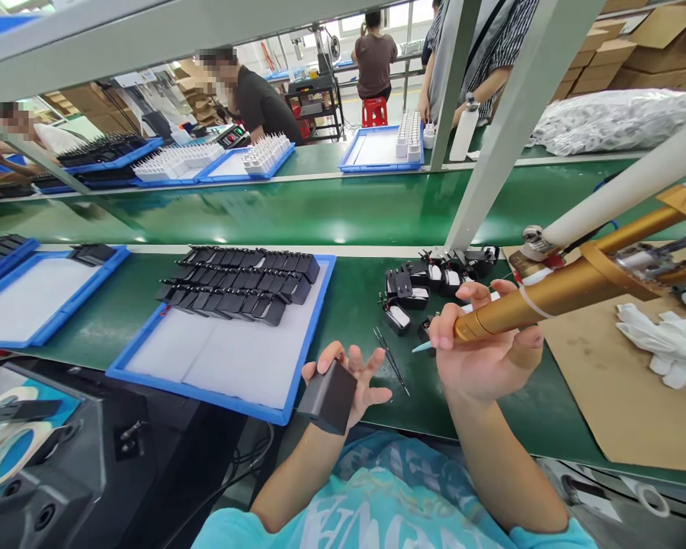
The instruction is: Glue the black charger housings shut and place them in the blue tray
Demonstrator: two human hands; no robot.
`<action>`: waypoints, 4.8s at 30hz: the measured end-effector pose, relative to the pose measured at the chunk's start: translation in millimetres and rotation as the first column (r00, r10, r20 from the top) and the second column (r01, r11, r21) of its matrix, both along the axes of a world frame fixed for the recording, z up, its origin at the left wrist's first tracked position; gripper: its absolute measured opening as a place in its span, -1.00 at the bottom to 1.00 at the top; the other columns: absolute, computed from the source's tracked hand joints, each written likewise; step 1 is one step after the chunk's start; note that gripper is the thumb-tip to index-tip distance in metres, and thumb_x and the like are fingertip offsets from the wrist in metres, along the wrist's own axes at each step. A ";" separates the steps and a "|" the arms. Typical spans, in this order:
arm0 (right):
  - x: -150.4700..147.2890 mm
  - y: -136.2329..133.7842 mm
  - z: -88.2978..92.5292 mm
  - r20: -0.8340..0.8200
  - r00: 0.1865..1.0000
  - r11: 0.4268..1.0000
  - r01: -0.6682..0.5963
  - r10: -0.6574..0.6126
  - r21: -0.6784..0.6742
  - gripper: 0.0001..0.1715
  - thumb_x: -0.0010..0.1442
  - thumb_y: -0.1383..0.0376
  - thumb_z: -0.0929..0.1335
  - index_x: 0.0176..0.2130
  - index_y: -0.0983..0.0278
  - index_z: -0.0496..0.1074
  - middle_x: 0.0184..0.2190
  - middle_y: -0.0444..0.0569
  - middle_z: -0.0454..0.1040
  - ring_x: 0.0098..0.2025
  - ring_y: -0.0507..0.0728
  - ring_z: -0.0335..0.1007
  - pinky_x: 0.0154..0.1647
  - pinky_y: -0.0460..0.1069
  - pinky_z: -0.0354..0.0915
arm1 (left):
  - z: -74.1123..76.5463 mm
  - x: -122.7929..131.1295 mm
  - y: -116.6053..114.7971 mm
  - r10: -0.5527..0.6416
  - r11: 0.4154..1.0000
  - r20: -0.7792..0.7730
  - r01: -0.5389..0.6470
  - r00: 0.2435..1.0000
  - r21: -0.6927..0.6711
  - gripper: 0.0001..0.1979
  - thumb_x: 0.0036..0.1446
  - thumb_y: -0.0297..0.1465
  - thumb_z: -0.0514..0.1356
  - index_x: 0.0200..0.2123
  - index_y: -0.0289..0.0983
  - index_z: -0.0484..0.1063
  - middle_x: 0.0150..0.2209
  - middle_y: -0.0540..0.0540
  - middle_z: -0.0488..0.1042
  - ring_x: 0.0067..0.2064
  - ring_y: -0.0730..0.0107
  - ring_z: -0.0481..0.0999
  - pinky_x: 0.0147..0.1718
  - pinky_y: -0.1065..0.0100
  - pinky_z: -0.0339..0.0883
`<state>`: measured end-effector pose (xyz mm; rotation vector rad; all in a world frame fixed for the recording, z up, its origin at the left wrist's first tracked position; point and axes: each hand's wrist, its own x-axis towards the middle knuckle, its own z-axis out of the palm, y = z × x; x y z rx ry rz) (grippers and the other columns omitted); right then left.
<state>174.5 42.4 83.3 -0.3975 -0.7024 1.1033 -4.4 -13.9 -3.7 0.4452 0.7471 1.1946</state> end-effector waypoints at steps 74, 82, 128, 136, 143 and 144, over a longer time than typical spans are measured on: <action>-3.2 0.6 2.4 -0.011 0.999 0.998 0.049 -0.049 -0.036 -0.58 0.13 -0.09 0.26 -0.14 0.10 0.34 -0.28 -0.17 0.37 -0.68 -0.08 0.23 -0.70 -0.08 0.21 | 32.2 -110.4 77.6 0.640 0.768 -0.508 0.446 -0.577 0.461 -0.43 0.26 -0.26 0.11 0.31 -0.13 0.08 0.37 -0.31 0.00 0.39 -0.15 -0.12 0.24 -0.34 -0.27; -4.4 -0.5 0.6 -0.006 1.000 1.000 0.025 -0.025 0.005 -0.62 0.17 -0.07 0.24 -0.15 0.10 0.34 -0.24 -0.17 0.35 -0.67 -0.08 0.25 -0.68 -0.08 0.20 | 24.5 18.9 96.6 0.402 0.692 -0.915 0.643 0.033 0.328 0.12 -0.08 -0.11 0.37 0.37 -0.16 -0.26 0.10 -0.28 0.26 0.11 -0.03 0.36 0.08 -0.03 0.29; -2.3 -0.7 -0.2 0.001 1.000 1.000 0.022 -0.022 0.006 -0.55 0.11 -0.09 0.30 -0.11 0.08 0.41 -0.26 -0.17 0.37 -0.68 -0.07 0.25 -0.70 -0.06 0.19 | -0.4 -16.8 30.6 0.347 0.893 -0.913 0.223 0.215 0.391 -0.11 0.12 -0.33 0.26 0.35 0.03 -0.23 0.08 -0.07 0.40 -0.06 0.31 0.44 0.01 0.18 0.33; -2.3 -0.1 -1.6 0.008 1.000 1.000 0.030 -0.030 0.006 -0.56 0.11 -0.09 0.30 -0.10 0.07 0.41 -0.26 -0.17 0.38 -0.69 -0.07 0.25 -0.70 -0.06 0.19 | 11.6 -10.9 40.8 0.208 0.930 -0.910 0.217 0.360 0.298 -0.45 0.06 -0.43 0.25 0.14 -0.08 0.26 -0.09 -0.04 0.54 -0.08 0.31 0.47 0.02 0.21 0.28; -3.8 -1.7 0.4 0.010 1.000 1.000 0.025 -0.025 -0.008 -0.57 0.11 -0.08 0.30 -0.11 0.07 0.42 -0.26 -0.17 0.38 -0.69 -0.07 0.25 -0.70 -0.06 0.18 | 0.1 -14.8 32.7 0.308 0.911 -0.908 0.188 0.285 0.368 -0.47 0.02 -0.36 0.30 0.09 -0.16 0.26 -0.15 -0.06 0.44 -0.10 0.28 0.45 -0.07 0.22 0.30; -3.7 -1.8 0.9 0.012 1.000 1.000 0.026 -0.026 -0.013 -0.57 0.11 -0.08 0.30 -0.11 0.06 0.42 -0.26 -0.17 0.38 -0.69 -0.07 0.25 -0.70 -0.05 0.18 | -0.8 -17.5 30.7 0.311 0.903 -0.904 0.205 0.293 0.377 -0.38 0.03 -0.39 0.28 0.16 -0.15 0.18 -0.11 -0.07 0.43 -0.08 0.28 0.45 -0.04 0.21 0.29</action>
